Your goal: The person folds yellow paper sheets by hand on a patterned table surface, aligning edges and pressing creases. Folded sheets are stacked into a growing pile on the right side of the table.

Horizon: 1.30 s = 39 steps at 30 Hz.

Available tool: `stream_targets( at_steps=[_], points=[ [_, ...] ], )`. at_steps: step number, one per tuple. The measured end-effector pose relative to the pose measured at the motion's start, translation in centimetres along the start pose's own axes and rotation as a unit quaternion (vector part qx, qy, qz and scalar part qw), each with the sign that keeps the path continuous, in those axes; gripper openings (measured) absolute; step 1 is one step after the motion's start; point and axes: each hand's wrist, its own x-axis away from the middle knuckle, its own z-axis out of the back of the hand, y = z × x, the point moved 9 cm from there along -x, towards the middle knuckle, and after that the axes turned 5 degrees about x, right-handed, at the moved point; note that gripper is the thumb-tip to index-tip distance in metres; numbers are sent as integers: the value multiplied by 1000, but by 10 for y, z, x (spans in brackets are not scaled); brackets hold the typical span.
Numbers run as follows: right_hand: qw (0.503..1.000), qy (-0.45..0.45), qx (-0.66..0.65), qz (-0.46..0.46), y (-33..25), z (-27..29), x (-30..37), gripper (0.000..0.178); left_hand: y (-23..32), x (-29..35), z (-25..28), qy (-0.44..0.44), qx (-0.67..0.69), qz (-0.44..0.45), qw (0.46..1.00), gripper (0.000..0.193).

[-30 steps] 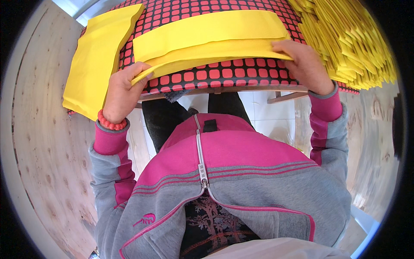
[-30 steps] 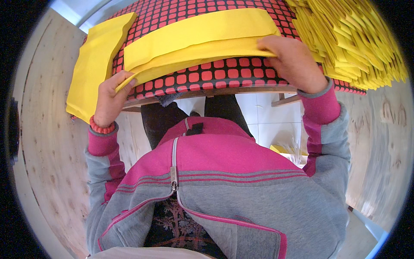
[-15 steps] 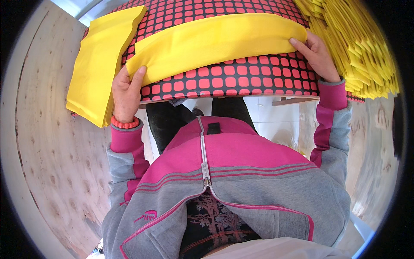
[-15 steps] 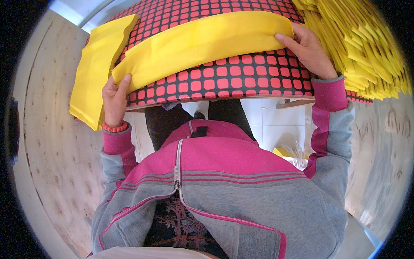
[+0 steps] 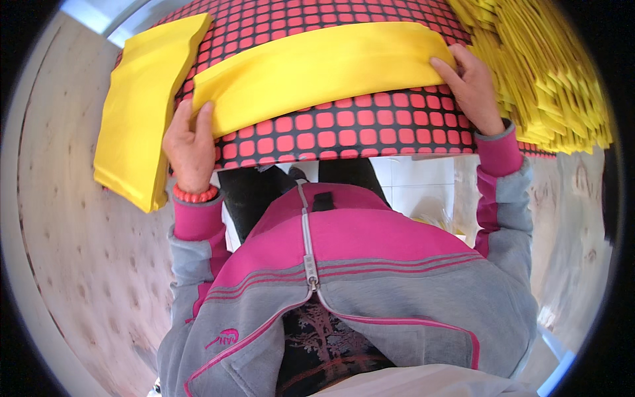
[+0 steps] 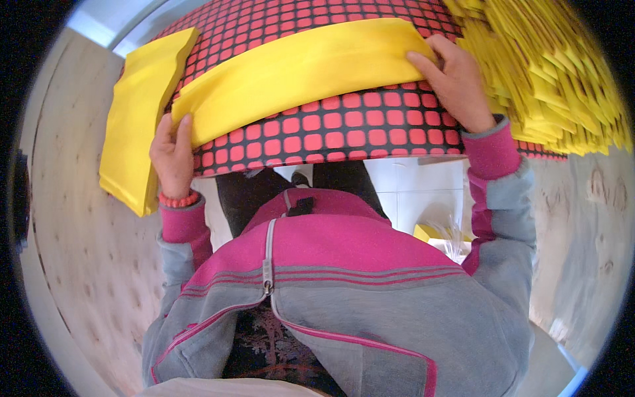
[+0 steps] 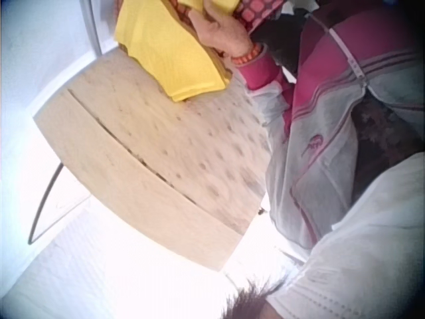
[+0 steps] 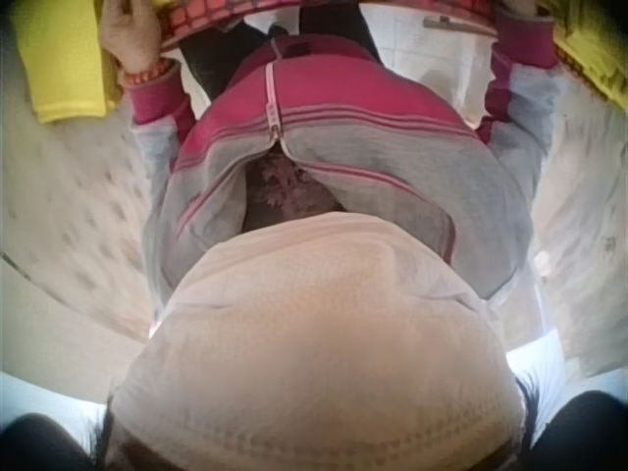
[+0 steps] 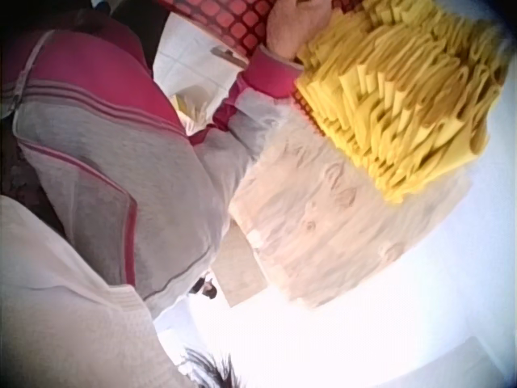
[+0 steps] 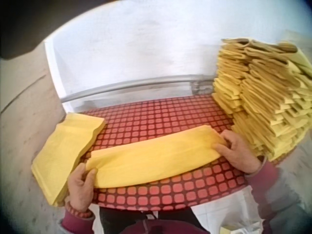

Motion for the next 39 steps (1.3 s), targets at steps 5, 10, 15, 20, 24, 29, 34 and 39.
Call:
stream_targets(
  at_steps=[5, 10, 15, 20, 24, 29, 34, 39],
  points=[
    [996, 76, -34, 6, 3, 3, -1, 26, 10, 0, -3, -7, -96, 6, 995, 12],
    [995, 89, -27, -24, 12, 3, 4, 36, 9, -1, -1, 13, -127, 6, 992, 19],
    [996, 77, 27, -30, 12, 1, 2, 42, 2, -3, 0, 18, -118, -11, 993, 33],
    [993, 57, -96, -33, 8, -7, 1, 41, 1, 4, 7, 32, -173, 14, 984, 42],
    [993, 47, -89, -66, 15, -9, 3, 41, 4, 5, 9, 47, -166, 8, 985, 45],
    [995, 58, -56, -57, 18, -6, 3, 40, 4, 4, 7, 42, -184, 16, 982, 46],
    [993, 59, -87, -46, 18, -9, 2, 39, 9, 6, 7, 46, -205, -1, 978, 46],
    [993, 59, -92, -42, 18, -9, 2, 38, 45, 8, 2, 67, -300, -124, 944, 45]
  ],
)
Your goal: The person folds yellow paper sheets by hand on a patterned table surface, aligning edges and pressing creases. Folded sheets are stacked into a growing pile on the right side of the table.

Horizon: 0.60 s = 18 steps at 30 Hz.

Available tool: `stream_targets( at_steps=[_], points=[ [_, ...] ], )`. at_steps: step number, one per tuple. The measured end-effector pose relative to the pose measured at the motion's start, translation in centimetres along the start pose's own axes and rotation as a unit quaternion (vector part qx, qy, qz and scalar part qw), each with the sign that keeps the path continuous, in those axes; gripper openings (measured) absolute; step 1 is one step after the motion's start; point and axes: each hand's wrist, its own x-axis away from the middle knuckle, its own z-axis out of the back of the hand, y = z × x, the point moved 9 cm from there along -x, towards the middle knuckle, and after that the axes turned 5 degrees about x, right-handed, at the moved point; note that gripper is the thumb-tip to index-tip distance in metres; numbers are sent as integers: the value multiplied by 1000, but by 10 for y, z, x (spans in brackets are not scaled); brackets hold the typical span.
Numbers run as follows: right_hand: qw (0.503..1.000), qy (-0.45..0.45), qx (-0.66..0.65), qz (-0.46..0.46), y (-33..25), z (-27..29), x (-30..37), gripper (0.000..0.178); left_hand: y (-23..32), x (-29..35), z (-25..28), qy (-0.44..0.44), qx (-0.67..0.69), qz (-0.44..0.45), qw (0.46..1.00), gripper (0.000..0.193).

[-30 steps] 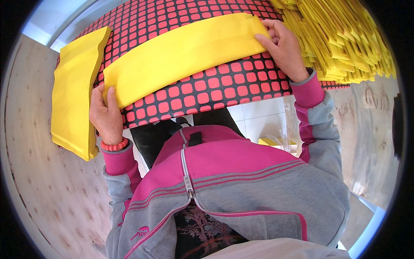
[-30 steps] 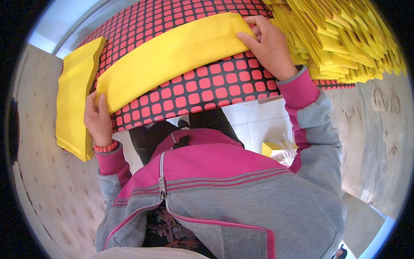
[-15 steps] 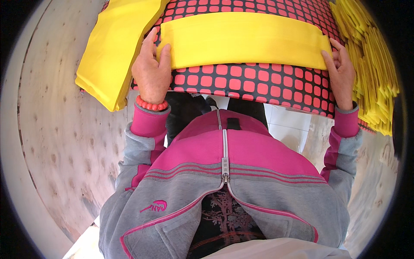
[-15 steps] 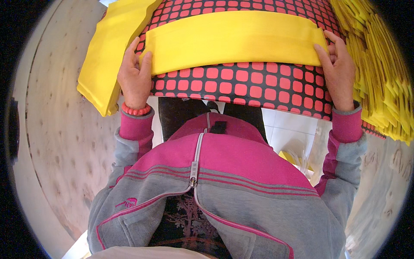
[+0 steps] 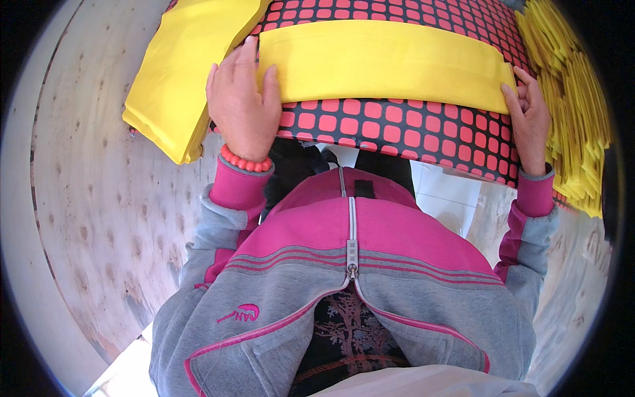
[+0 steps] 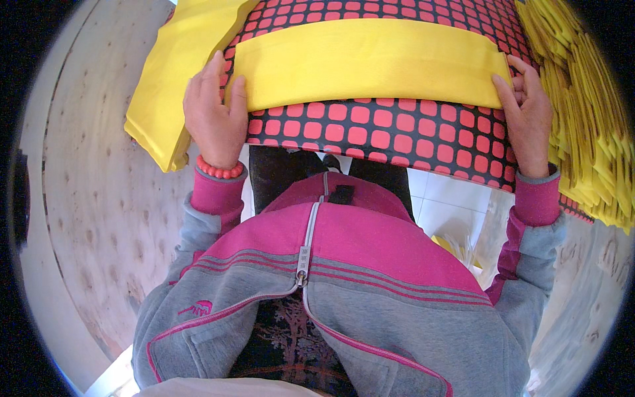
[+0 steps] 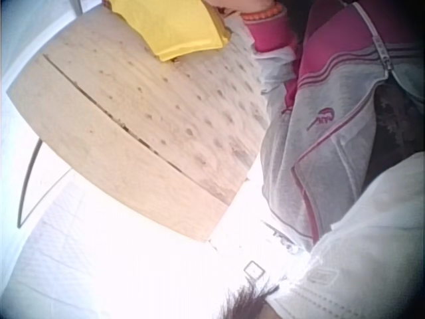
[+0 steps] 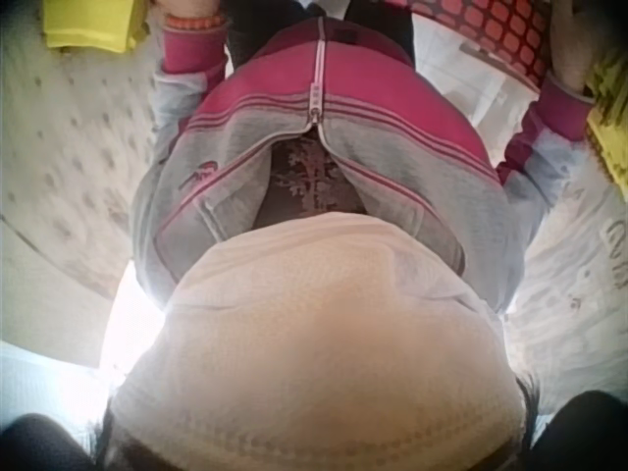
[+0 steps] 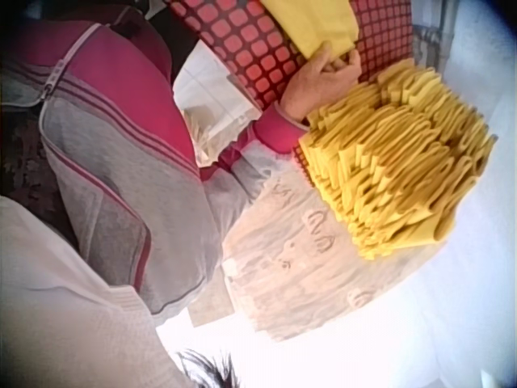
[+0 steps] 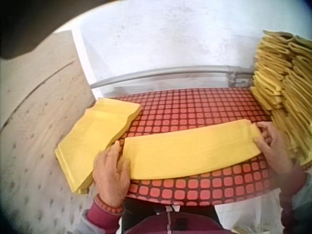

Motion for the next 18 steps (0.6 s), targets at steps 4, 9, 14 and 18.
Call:
stream_targets(
  at_steps=[4, 9, 14, 18],
  points=[
    [1000, -2, 14, -3, 2, 1, -1, 38, 66, -5, -11, -39, 70, -152, 985, 50],
    [1000, -4, 19, -2, 1, 1, -2, 37, 128, -8, -53, -163, 173, -187, 953, 64],
    [999, -2, -42, 9, -5, 1, 0, 35, 124, -12, -85, -224, 130, -171, 951, 66],
    [997, 16, 69, 26, -9, 5, 0, 38, 117, -8, -97, -257, 130, -156, 945, 66]
  ],
)
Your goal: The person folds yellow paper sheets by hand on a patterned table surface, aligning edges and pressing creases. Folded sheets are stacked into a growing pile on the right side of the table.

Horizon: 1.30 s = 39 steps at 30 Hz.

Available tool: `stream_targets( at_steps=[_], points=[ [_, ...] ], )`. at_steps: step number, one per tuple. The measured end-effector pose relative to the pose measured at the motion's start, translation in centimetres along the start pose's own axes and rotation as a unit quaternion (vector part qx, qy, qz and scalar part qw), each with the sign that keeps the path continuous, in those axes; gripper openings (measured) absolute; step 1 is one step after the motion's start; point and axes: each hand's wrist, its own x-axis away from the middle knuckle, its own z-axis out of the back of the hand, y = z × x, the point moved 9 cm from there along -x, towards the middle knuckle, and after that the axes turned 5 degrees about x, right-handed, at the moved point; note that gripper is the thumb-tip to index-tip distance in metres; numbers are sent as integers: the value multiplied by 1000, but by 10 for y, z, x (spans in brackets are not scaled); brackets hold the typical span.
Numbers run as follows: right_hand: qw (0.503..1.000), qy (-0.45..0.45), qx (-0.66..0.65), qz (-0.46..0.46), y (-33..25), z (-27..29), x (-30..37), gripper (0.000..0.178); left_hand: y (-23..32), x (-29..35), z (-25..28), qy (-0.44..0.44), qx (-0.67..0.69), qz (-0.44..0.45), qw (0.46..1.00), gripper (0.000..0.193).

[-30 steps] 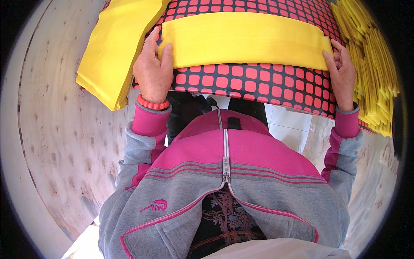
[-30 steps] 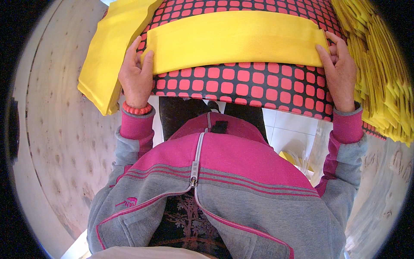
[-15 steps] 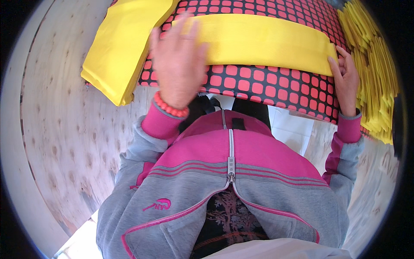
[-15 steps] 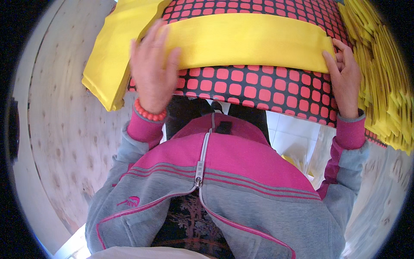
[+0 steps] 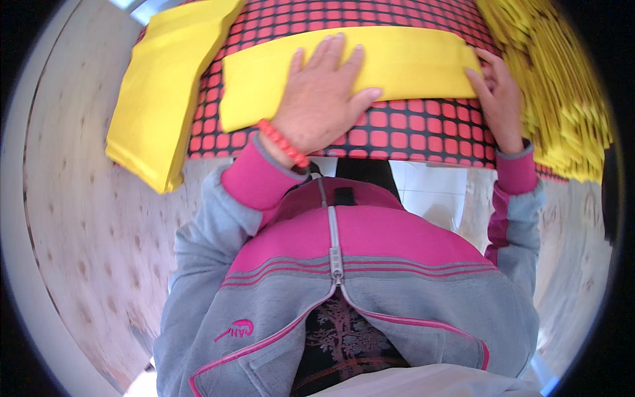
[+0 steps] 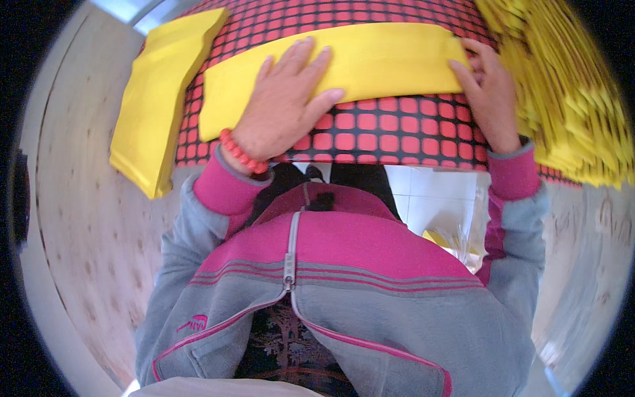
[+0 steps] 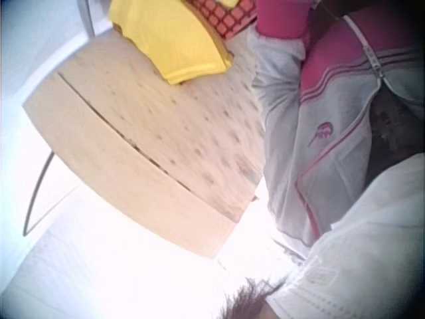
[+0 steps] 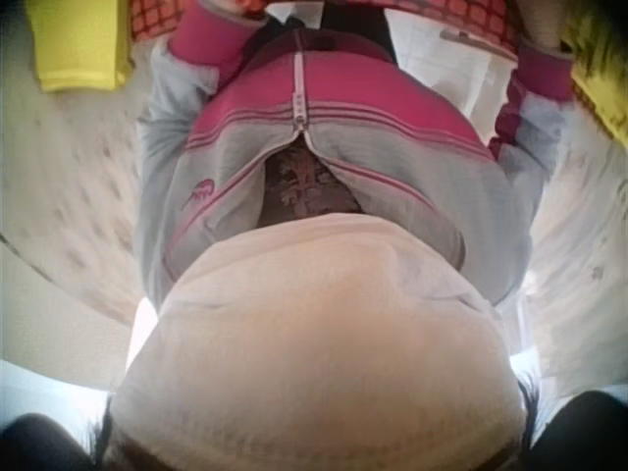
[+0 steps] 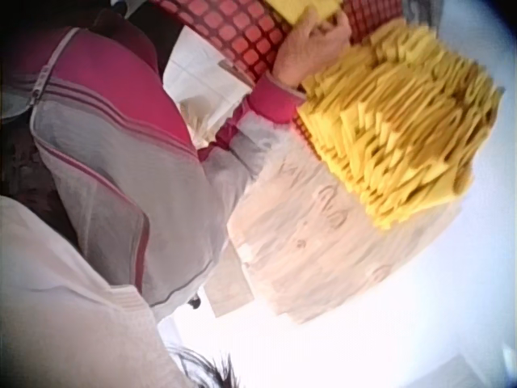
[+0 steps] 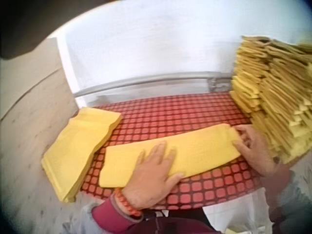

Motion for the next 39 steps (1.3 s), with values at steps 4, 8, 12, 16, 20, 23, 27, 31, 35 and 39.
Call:
stream_targets(
  at_steps=[4, 8, 12, 16, 20, 23, 27, 31, 35, 39],
  points=[
    [1000, 3, 3, -29, -2, 5, 1, 37, 4, 0, -2, -2, -18, -13, 1000, 64],
    [987, 85, 126, 58, -44, 23, 11, 43, 6, -1, -3, -22, -34, -9, 999, 61],
    [965, 45, 161, 204, -96, 1, 32, 47, 7, -2, -3, -26, -35, 1, 999, 61],
    [962, 5, 155, 226, -111, -17, 34, 40, 10, -3, -2, -28, -37, 8, 999, 62],
    [967, -29, 145, 206, -113, -17, 44, 39, 8, -4, -2, -36, -32, 29, 998, 64],
    [966, -7, 170, 193, -111, -10, 52, 38, 8, -5, -2, -34, -31, 34, 998, 63],
    [959, 45, 239, 146, -97, 1, 46, 29, 11, -6, -2, -20, -54, 28, 998, 61],
    [945, 54, 296, 127, -90, 9, 44, 24, 11, -5, -2, -14, -57, 29, 998, 61],
    [945, 65, 285, 148, -99, 8, 48, 28, 11, -4, -3, -13, -68, 25, 997, 61],
    [957, 33, 176, 229, -122, -15, 52, 38, 12, -4, -3, -4, -69, 19, 997, 61]
  ],
)
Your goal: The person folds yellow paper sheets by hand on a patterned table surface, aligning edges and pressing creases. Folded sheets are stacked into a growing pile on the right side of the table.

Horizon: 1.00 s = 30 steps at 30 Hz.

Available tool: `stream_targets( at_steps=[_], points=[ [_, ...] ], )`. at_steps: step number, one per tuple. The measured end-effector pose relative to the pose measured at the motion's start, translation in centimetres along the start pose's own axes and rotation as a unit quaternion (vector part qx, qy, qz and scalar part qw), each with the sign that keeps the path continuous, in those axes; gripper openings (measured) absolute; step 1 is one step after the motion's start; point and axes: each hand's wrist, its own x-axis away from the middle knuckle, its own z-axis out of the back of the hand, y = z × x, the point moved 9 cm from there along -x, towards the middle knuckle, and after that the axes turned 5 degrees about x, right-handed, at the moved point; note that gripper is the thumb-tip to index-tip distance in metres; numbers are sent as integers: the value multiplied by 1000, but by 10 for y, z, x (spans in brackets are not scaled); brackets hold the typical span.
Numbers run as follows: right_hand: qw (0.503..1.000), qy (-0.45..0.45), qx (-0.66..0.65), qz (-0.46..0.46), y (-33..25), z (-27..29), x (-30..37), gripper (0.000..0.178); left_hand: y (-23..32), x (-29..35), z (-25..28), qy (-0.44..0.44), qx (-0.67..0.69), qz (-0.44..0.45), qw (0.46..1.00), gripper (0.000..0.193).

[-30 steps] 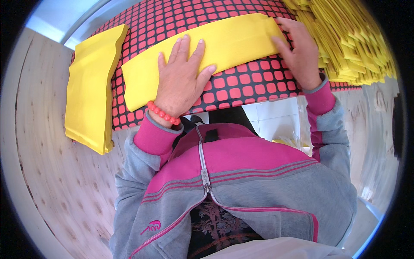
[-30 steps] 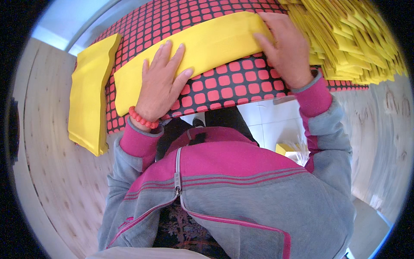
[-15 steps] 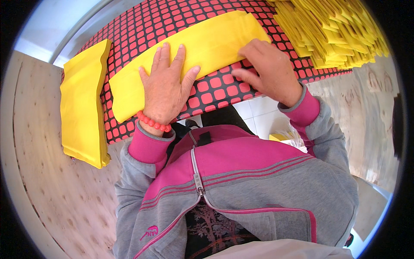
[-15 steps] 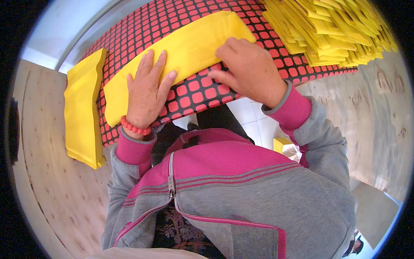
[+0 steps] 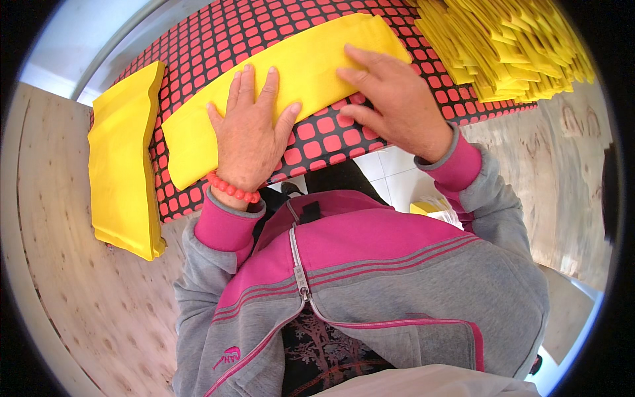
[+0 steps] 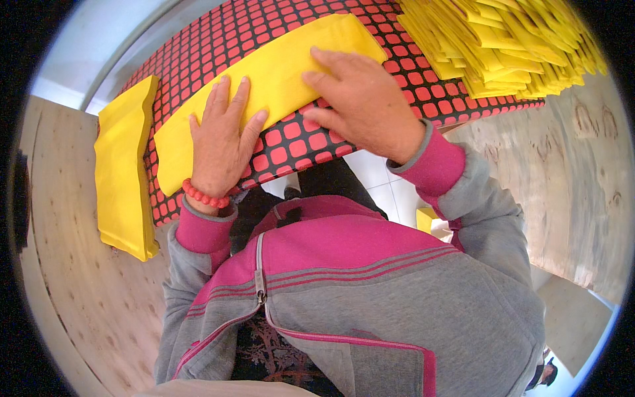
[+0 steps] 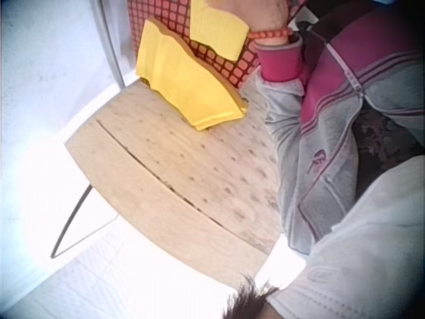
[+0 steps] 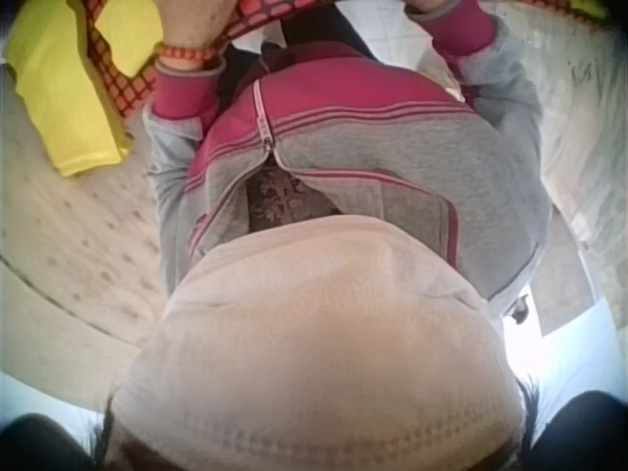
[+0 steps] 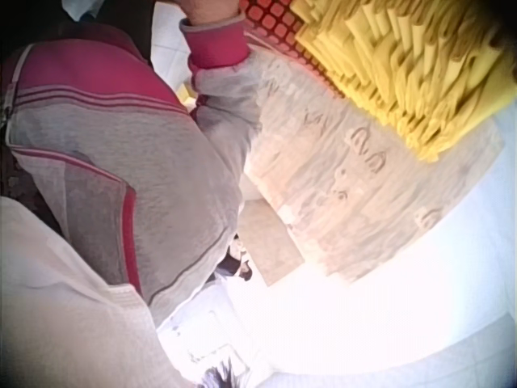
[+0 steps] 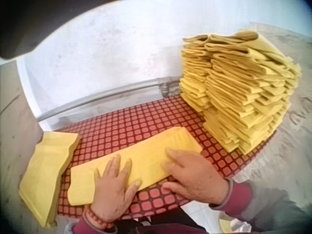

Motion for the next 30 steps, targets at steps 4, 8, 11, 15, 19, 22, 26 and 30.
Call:
stream_targets(
  at_steps=[4, 8, 11, 15, 19, 22, 26, 30],
  points=[
    [994, -48, 39, -92, 2, -2, 5, 41, -2, 1, 0, 3, 13, 2, 1000, 62],
    [976, -134, 87, -146, 12, -3, 12, 34, -1, 1, -1, -3, 4, -2, 1000, 62],
    [991, -28, 88, -101, 17, 10, 0, 31, -1, 1, -1, -2, 2, -3, 1000, 61],
    [991, 48, 115, -51, 25, 15, 4, 30, -1, 1, -1, -2, 7, 0, 1000, 61],
    [989, -11, 117, -92, 41, 15, 18, 30, -1, 2, -1, 0, 5, 0, 1000, 61],
    [987, -28, 137, -83, 42, 18, 10, 31, -1, 1, -1, 2, 0, -2, 1000, 61],
    [989, 52, 135, -31, 19, 25, -22, 26, -1, 2, 0, 7, -2, -5, 1000, 61],
    [983, 115, 137, 37, -25, 11, -52, 20, -1, 2, -2, -5, 1, 0, 1000, 60]
  ],
)
